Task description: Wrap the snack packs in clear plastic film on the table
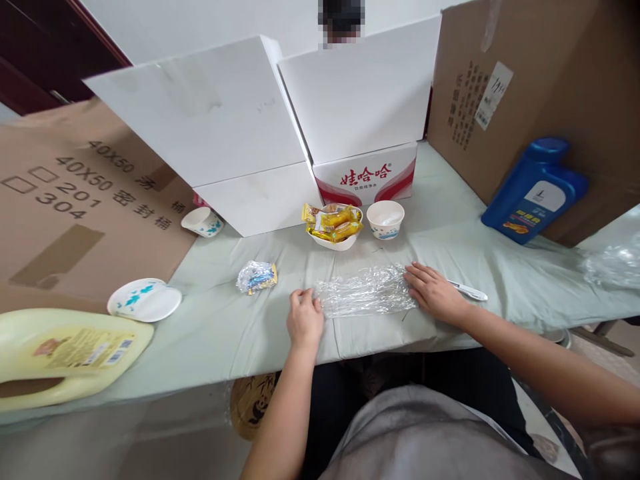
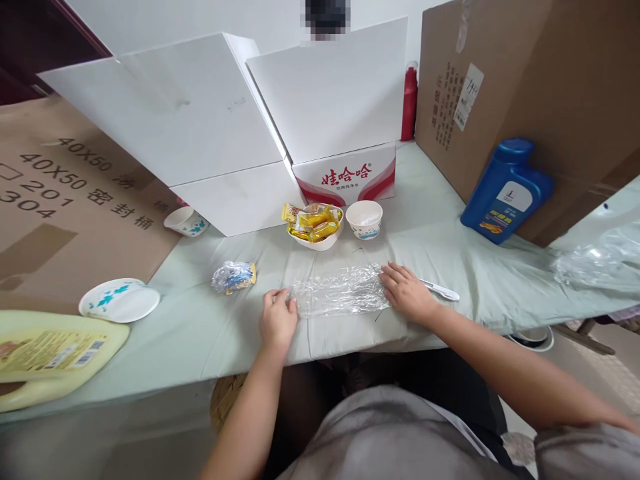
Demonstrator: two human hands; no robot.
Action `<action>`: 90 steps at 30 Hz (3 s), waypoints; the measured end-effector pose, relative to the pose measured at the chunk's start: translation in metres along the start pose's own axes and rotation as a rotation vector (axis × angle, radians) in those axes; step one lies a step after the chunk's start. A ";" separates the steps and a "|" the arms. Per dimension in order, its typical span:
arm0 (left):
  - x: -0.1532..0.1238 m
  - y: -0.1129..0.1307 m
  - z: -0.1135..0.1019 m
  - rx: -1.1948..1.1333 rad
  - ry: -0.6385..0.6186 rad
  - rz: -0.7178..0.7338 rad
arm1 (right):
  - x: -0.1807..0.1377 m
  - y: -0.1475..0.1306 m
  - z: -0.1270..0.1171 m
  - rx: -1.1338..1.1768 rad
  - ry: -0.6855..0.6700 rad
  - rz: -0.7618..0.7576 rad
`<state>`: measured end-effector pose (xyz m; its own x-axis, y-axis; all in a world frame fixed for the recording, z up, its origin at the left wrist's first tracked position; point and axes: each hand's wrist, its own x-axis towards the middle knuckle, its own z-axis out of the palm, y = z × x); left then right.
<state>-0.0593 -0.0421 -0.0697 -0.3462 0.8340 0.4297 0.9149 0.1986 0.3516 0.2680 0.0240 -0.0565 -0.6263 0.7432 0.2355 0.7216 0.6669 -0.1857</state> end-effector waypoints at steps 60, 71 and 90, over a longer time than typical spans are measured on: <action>-0.055 0.078 -0.007 -0.608 -0.680 0.667 | -0.008 -0.067 -0.046 1.169 -0.018 0.431; -0.043 0.071 -0.005 -0.922 -0.899 0.329 | 0.093 -0.058 -0.003 1.477 -0.080 0.654; -0.033 0.068 0.011 -1.042 -0.768 0.064 | 0.127 -0.072 0.035 1.470 -0.225 0.476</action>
<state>0.0167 -0.0502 -0.0688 0.2167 0.9762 0.0073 0.2136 -0.0547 0.9754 0.1259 0.0722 -0.0465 -0.5592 0.7962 -0.2311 0.0312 -0.2583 -0.9656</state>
